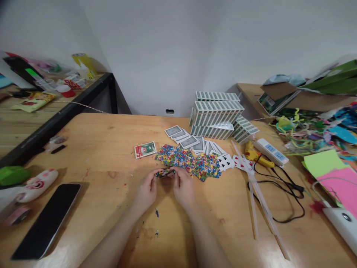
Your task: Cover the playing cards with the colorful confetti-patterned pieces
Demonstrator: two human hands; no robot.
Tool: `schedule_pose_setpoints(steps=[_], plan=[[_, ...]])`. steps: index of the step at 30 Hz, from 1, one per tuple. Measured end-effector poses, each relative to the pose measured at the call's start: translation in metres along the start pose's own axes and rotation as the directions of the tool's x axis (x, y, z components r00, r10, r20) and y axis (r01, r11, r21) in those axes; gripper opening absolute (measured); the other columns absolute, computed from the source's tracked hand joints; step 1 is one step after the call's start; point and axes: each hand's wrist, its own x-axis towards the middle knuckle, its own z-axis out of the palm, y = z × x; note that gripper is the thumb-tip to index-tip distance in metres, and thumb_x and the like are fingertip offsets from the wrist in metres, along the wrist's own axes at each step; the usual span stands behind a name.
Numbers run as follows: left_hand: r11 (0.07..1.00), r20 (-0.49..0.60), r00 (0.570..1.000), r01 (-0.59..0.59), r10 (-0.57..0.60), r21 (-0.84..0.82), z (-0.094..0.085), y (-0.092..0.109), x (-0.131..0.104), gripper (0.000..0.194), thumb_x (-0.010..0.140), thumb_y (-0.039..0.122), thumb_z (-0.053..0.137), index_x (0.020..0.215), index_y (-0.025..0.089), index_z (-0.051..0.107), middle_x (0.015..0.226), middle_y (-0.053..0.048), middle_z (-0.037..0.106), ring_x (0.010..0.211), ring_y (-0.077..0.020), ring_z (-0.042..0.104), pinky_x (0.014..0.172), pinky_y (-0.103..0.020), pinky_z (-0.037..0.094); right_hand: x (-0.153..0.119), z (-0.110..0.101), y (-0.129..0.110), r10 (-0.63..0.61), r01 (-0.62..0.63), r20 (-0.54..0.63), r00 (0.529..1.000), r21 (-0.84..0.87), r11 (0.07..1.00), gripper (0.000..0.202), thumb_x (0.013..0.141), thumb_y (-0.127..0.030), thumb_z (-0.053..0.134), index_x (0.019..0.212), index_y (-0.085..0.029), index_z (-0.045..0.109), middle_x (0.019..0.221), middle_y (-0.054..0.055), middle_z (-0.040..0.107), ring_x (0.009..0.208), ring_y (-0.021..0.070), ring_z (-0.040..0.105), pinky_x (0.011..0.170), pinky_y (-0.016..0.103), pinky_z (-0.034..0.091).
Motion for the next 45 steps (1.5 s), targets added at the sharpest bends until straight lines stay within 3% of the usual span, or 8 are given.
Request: schedule_pose_setpoints(steps=[6, 11, 13, 16, 22, 29, 38, 45], plan=[[0.998, -0.022, 0.998, 0.061, -0.061, 0.022, 0.000, 0.003, -0.001, 0.042, 0.070, -0.003, 0.036, 0.102, 0.019, 0.052, 0.091, -0.005, 0.062, 0.083, -0.0153, 0.059, 0.075, -0.029, 0.048, -0.002, 0.003, 0.001, 0.048, -0.049, 0.013, 0.999, 0.081, 0.995, 0.030, 0.076, -0.011, 0.037, 0.092, -0.023, 0.059, 0.070, 0.001, 0.064, 0.065, 0.0162, 0.061, 0.066, 0.030, 0.049], [0.991, -0.052, 0.992, 0.114, -0.118, -0.075, 0.000, 0.007, 0.001, 0.030, 0.079, 0.007, 0.036, 0.100, 0.020, 0.053, 0.094, -0.005, 0.063, 0.086, -0.0155, 0.059, 0.078, -0.030, 0.048, 0.000, 0.005, 0.000, 0.137, -0.130, -0.041, 0.990, 0.134, 0.982, 0.021, 0.079, -0.024, 0.044, 0.090, -0.020, 0.062, 0.076, 0.004, 0.064, 0.067, 0.0164, 0.060, 0.062, 0.028, 0.048], [0.980, -0.072, 0.986, 0.139, -0.150, -0.141, 0.002, 0.007, 0.001, 0.028, 0.082, 0.011, 0.036, 0.103, 0.020, 0.052, 0.098, -0.006, 0.062, 0.090, -0.0153, 0.058, 0.081, -0.030, 0.047, 0.000, 0.006, -0.001, 0.146, -0.137, -0.078, 0.986, 0.103, 0.985, 0.023, 0.076, -0.028, 0.051, 0.094, -0.019, 0.062, 0.085, 0.006, 0.064, 0.073, 0.0175, 0.059, 0.064, 0.028, 0.047], [0.955, -0.083, 0.978, 0.166, -0.191, -0.245, 0.004, 0.007, 0.002, 0.026, 0.085, 0.016, 0.036, 0.106, 0.020, 0.050, 0.103, -0.006, 0.060, 0.094, -0.0142, 0.058, 0.083, -0.029, 0.047, 0.001, 0.007, -0.001, 0.125, -0.127, -0.121, 0.985, -0.010, 0.992, 0.026, 0.071, -0.032, 0.060, 0.094, -0.020, 0.064, 0.078, 0.005, 0.062, 0.070, 0.0175, 0.057, 0.060, 0.028, 0.047], [0.902, -0.067, 0.967, 0.203, -0.246, -0.381, 0.007, 0.006, 0.004, 0.026, 0.081, 0.021, 0.046, 0.107, 0.019, 0.050, 0.103, -0.007, 0.060, 0.094, -0.0152, 0.058, 0.082, -0.030, 0.048, -0.002, 0.009, 0.004, 0.134, -0.139, -0.135, 0.982, -0.029, 0.990, 0.021, 0.074, -0.031, 0.057, 0.089, -0.020, 0.065, 0.076, 0.005, 0.060, 0.069, 0.0174, 0.058, 0.062, 0.029, 0.048], [0.925, -0.077, 0.955, 0.254, -0.286, -0.282, 0.008, 0.012, 0.005, 0.034, 0.076, 0.017, 0.053, 0.110, 0.020, 0.047, 0.091, -0.005, 0.064, 0.082, -0.0142, 0.062, 0.076, -0.030, 0.051, -0.004, 0.012, 0.007, 0.117, -0.124, -0.100, 0.988, -0.072, 0.990, 0.022, 0.077, -0.030, 0.052, 0.092, -0.021, 0.066, 0.075, 0.005, 0.060, 0.066, 0.0173, 0.058, 0.059, 0.028, 0.047], [0.946, -0.025, 0.969, 0.232, -0.244, -0.228, 0.006, 0.013, 0.001, 0.045, 0.080, 0.018, 0.046, 0.124, 0.022, 0.040, 0.109, -0.008, 0.062, 0.091, -0.0155, 0.062, 0.079, -0.029, 0.051, -0.003, 0.011, -0.001, 0.052, -0.052, -0.004, 0.999, -0.212, 0.976, 0.023, 0.081, -0.028, 0.044, 0.089, -0.020, 0.064, 0.069, 0.005, 0.056, 0.063, 0.0167, 0.054, 0.057, 0.027, 0.044], [0.977, -0.002, 0.979, 0.203, -0.203, -0.069, 0.002, 0.006, 0.000, 0.043, 0.083, 0.019, 0.039, 0.127, 0.021, 0.040, 0.106, -0.007, 0.064, 0.084, -0.0160, 0.064, 0.071, -0.027, 0.051, -0.001, 0.007, 0.000, 0.109, -0.107, 0.022, 0.994, -0.091, 0.990, 0.026, 0.080, -0.029, 0.044, 0.093, -0.021, 0.065, 0.073, 0.006, 0.060, 0.067, 0.0188, 0.057, 0.060, 0.028, 0.045]])
